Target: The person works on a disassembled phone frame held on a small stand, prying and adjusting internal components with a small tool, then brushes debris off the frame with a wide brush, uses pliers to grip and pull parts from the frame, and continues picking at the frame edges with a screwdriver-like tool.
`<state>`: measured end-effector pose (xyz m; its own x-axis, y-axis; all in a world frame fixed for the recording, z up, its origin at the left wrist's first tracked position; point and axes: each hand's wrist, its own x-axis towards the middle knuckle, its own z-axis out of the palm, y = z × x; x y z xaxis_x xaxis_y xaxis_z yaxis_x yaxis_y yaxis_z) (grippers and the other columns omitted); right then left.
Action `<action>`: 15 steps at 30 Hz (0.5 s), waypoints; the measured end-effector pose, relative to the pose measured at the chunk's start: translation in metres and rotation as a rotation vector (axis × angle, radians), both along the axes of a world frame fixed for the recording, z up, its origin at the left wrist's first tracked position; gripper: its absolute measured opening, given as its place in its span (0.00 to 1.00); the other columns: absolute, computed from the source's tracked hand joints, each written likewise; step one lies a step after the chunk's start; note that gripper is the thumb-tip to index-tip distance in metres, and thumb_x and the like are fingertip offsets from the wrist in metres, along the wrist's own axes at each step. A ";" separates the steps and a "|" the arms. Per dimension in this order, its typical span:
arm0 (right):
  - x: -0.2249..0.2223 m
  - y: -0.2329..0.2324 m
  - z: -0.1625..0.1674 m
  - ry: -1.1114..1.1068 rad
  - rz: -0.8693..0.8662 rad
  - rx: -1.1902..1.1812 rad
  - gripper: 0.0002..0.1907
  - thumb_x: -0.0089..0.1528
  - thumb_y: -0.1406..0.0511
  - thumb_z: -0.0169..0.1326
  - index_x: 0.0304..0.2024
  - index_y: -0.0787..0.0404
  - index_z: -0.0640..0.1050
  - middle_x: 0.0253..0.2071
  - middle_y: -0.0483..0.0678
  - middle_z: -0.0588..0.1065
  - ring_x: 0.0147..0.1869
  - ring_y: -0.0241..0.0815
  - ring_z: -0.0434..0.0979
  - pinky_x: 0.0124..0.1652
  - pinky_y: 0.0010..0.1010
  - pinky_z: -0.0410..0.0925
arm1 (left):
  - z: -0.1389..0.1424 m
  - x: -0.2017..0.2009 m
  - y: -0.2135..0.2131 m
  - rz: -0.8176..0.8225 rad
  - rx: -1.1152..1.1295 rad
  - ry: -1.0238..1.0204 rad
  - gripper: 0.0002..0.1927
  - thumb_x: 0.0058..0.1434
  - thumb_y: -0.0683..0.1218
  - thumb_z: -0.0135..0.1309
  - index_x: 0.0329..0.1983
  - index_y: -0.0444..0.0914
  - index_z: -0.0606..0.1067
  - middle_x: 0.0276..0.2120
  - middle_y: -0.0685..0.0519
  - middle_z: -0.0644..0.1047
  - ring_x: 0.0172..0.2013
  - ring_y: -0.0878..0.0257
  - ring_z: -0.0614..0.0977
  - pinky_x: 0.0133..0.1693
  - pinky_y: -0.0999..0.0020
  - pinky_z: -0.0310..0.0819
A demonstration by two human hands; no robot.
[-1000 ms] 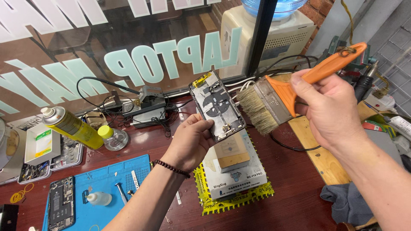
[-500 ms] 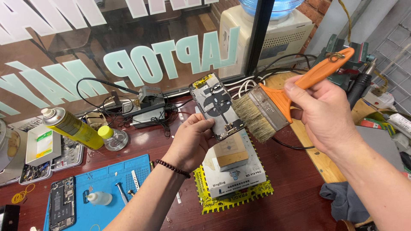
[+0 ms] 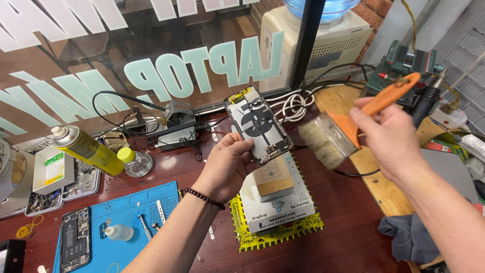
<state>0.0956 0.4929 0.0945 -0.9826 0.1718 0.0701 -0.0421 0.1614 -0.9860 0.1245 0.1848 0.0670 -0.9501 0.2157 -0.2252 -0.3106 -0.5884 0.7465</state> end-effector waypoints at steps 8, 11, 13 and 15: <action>0.006 0.021 -0.115 -0.483 0.074 0.474 0.26 0.60 0.65 0.61 0.61 0.61 0.72 0.45 0.55 0.81 0.47 0.45 0.82 0.47 0.37 0.73 | -0.001 0.000 0.000 -0.014 -0.034 -0.017 0.02 0.68 0.41 0.48 0.42 0.39 0.71 0.41 0.50 0.81 0.42 0.61 0.84 0.46 0.58 0.82; 0.008 0.025 -0.138 -0.520 0.106 0.501 0.26 0.61 0.64 0.60 0.61 0.60 0.72 0.46 0.54 0.83 0.48 0.45 0.83 0.49 0.37 0.72 | -0.001 0.000 0.000 -0.015 -0.034 -0.018 0.01 0.68 0.40 0.48 0.40 0.40 0.70 0.41 0.51 0.81 0.42 0.61 0.84 0.46 0.58 0.83; 0.007 0.028 -0.146 -0.535 0.104 0.524 0.29 0.60 0.64 0.60 0.64 0.56 0.70 0.45 0.54 0.83 0.48 0.44 0.82 0.50 0.38 0.71 | -0.001 -0.001 0.000 -0.022 -0.032 -0.008 0.01 0.68 0.40 0.49 0.40 0.40 0.69 0.41 0.51 0.81 0.41 0.61 0.84 0.44 0.58 0.82; 0.008 0.030 -0.152 -0.573 0.093 0.636 0.29 0.61 0.62 0.61 0.63 0.57 0.71 0.46 0.54 0.81 0.49 0.46 0.83 0.52 0.39 0.71 | -0.001 -0.001 0.000 -0.022 -0.026 -0.009 0.01 0.67 0.40 0.49 0.40 0.40 0.69 0.40 0.51 0.81 0.41 0.61 0.83 0.44 0.58 0.82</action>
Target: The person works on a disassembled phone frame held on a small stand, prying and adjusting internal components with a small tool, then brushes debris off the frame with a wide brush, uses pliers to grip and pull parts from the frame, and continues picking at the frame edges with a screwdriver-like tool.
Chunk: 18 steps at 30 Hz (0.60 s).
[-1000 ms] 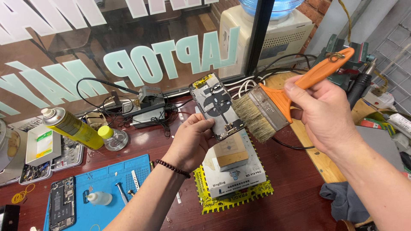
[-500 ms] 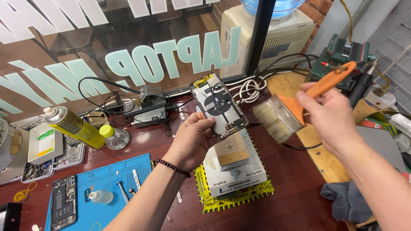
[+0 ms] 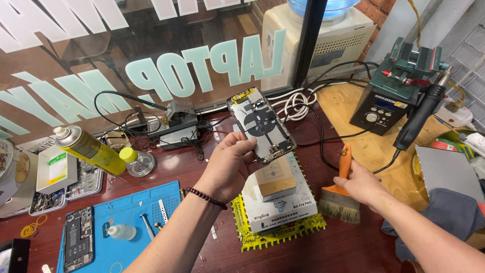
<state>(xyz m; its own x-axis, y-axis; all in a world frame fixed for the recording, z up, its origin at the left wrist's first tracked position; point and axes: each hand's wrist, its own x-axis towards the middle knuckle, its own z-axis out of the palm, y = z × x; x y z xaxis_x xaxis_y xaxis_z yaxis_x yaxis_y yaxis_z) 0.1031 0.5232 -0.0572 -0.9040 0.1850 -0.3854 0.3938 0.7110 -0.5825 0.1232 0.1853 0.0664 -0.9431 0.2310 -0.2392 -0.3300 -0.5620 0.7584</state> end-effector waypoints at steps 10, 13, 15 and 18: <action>0.005 -0.004 0.019 0.260 0.087 0.399 0.30 0.57 0.57 0.63 0.60 0.59 0.75 0.49 0.57 0.79 0.53 0.56 0.79 0.52 0.46 0.70 | 0.003 0.003 0.002 -0.003 0.006 -0.001 0.03 0.67 0.40 0.50 0.41 0.41 0.69 0.40 0.52 0.80 0.41 0.61 0.83 0.42 0.58 0.82; -0.002 -0.026 0.057 0.395 0.120 0.260 0.15 0.62 0.58 0.58 0.48 0.57 0.84 0.41 0.49 0.83 0.44 0.46 0.84 0.49 0.38 0.74 | 0.005 0.003 0.006 -0.006 0.004 -0.014 0.03 0.66 0.40 0.50 0.40 0.41 0.69 0.40 0.52 0.80 0.41 0.61 0.83 0.41 0.58 0.82; -0.007 -0.045 0.087 0.363 0.127 -0.147 0.13 0.61 0.61 0.58 0.45 0.60 0.83 0.36 0.47 0.83 0.38 0.41 0.84 0.41 0.33 0.75 | 0.006 0.004 0.008 -0.001 0.001 -0.020 0.03 0.66 0.40 0.50 0.40 0.41 0.69 0.40 0.52 0.81 0.41 0.61 0.83 0.41 0.58 0.83; -0.003 -0.072 0.127 0.351 0.174 -0.408 0.11 0.62 0.63 0.58 0.43 0.62 0.83 0.32 0.45 0.83 0.35 0.36 0.83 0.35 0.28 0.75 | 0.007 0.003 0.010 0.011 -0.013 -0.010 0.04 0.66 0.40 0.51 0.40 0.41 0.68 0.40 0.51 0.81 0.41 0.61 0.84 0.40 0.60 0.82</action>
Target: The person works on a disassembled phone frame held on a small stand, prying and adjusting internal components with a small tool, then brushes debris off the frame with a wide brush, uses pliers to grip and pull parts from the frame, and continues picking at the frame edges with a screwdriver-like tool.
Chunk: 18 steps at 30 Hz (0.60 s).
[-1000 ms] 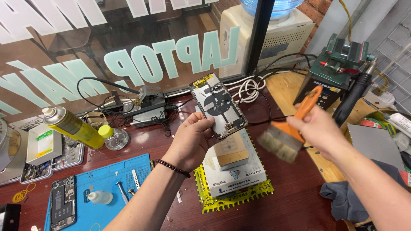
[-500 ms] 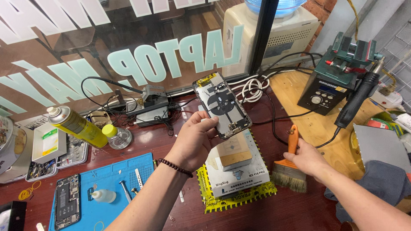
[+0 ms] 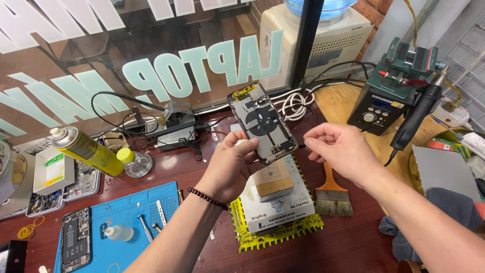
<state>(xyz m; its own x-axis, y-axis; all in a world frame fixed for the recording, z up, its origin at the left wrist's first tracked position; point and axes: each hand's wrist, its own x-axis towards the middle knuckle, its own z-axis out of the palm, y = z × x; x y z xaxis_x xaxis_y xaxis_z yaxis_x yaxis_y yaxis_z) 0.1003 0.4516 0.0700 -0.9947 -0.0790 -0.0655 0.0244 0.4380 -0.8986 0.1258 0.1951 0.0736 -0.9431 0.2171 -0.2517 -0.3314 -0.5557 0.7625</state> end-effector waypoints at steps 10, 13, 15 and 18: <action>0.024 -0.051 0.054 0.140 -0.071 0.358 0.10 0.56 0.60 0.64 0.34 0.61 0.85 0.25 0.46 0.83 0.28 0.35 0.82 0.33 0.28 0.73 | 0.005 0.003 0.002 0.044 -0.075 0.088 0.09 0.64 0.40 0.55 0.45 0.40 0.69 0.39 0.52 0.80 0.39 0.62 0.83 0.42 0.63 0.81; 0.024 -0.051 0.052 0.136 -0.062 0.325 0.09 0.57 0.61 0.63 0.33 0.61 0.85 0.24 0.44 0.83 0.27 0.34 0.82 0.32 0.27 0.73 | 0.009 0.004 0.003 0.039 -0.075 0.099 0.09 0.64 0.40 0.55 0.45 0.40 0.69 0.39 0.52 0.80 0.39 0.62 0.83 0.42 0.62 0.81; 0.022 -0.049 0.047 0.097 -0.056 0.266 0.09 0.58 0.62 0.62 0.35 0.62 0.85 0.25 0.46 0.83 0.28 0.34 0.82 0.31 0.27 0.74 | 0.011 0.004 0.003 0.038 -0.086 0.095 0.09 0.64 0.41 0.55 0.45 0.40 0.69 0.40 0.52 0.80 0.39 0.62 0.83 0.42 0.61 0.81; 0.016 -0.045 0.040 0.013 -0.044 0.029 0.09 0.61 0.64 0.59 0.38 0.65 0.83 0.29 0.47 0.82 0.31 0.36 0.82 0.32 0.28 0.75 | 0.013 0.004 0.002 0.042 -0.102 0.082 0.08 0.65 0.42 0.55 0.45 0.40 0.70 0.40 0.52 0.80 0.40 0.63 0.83 0.42 0.61 0.80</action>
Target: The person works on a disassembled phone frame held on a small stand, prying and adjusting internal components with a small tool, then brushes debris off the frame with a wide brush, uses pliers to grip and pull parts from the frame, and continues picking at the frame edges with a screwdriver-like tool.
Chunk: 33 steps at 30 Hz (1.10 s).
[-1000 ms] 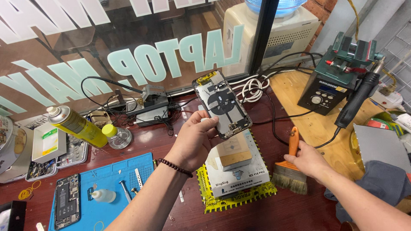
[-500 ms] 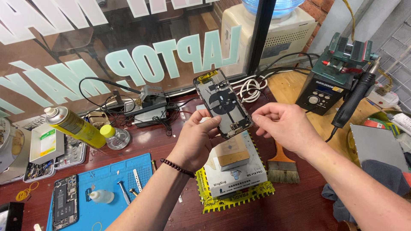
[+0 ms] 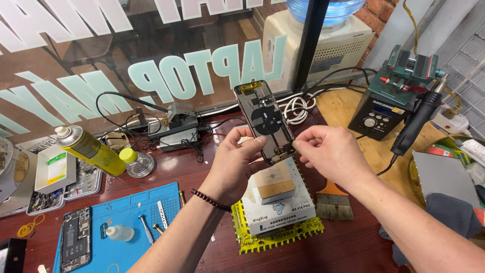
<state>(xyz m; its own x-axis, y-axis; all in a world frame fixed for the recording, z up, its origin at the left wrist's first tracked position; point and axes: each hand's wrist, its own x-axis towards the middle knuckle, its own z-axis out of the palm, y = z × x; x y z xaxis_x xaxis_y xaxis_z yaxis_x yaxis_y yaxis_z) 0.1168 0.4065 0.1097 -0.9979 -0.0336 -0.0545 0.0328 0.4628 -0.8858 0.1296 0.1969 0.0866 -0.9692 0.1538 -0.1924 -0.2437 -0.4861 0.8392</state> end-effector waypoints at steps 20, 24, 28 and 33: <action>-0.007 0.020 0.000 -0.285 0.147 -0.707 0.11 0.62 0.67 0.58 0.46 0.66 0.80 0.37 0.47 0.78 0.37 0.37 0.78 0.37 0.30 0.74 | -0.005 -0.005 -0.008 -0.045 0.162 -0.020 0.04 0.68 0.40 0.48 0.45 0.39 0.70 0.42 0.51 0.80 0.43 0.61 0.84 0.44 0.55 0.84; -0.008 0.020 -0.003 -0.255 0.107 -0.638 0.12 0.63 0.67 0.56 0.46 0.67 0.80 0.38 0.48 0.79 0.37 0.37 0.78 0.37 0.30 0.74 | 0.001 -0.003 -0.007 -0.021 0.196 -0.017 0.05 0.67 0.42 0.51 0.45 0.39 0.70 0.42 0.50 0.80 0.42 0.59 0.83 0.43 0.57 0.83; -0.008 0.020 -0.006 -0.257 0.098 -0.629 0.12 0.64 0.66 0.55 0.46 0.67 0.80 0.38 0.48 0.79 0.37 0.38 0.78 0.36 0.31 0.74 | 0.009 0.001 -0.004 -0.018 0.201 0.006 0.08 0.65 0.42 0.55 0.45 0.40 0.70 0.41 0.49 0.80 0.41 0.59 0.83 0.40 0.61 0.82; -0.006 0.019 -0.006 -0.279 0.115 -0.667 0.11 0.65 0.65 0.53 0.46 0.66 0.79 0.38 0.49 0.79 0.37 0.38 0.78 0.37 0.30 0.74 | 0.017 0.004 0.001 -0.010 0.216 0.014 0.10 0.63 0.41 0.57 0.42 0.39 0.69 0.40 0.48 0.80 0.39 0.59 0.84 0.40 0.62 0.84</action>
<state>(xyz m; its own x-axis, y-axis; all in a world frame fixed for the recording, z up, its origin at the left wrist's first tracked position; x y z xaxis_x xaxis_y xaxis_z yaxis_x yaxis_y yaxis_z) 0.1106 0.4252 0.1035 -0.9382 -0.2518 -0.2373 0.2817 -0.1579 -0.9464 0.1335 0.1978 0.1036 -0.9698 0.1995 -0.1405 -0.2385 -0.6529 0.7189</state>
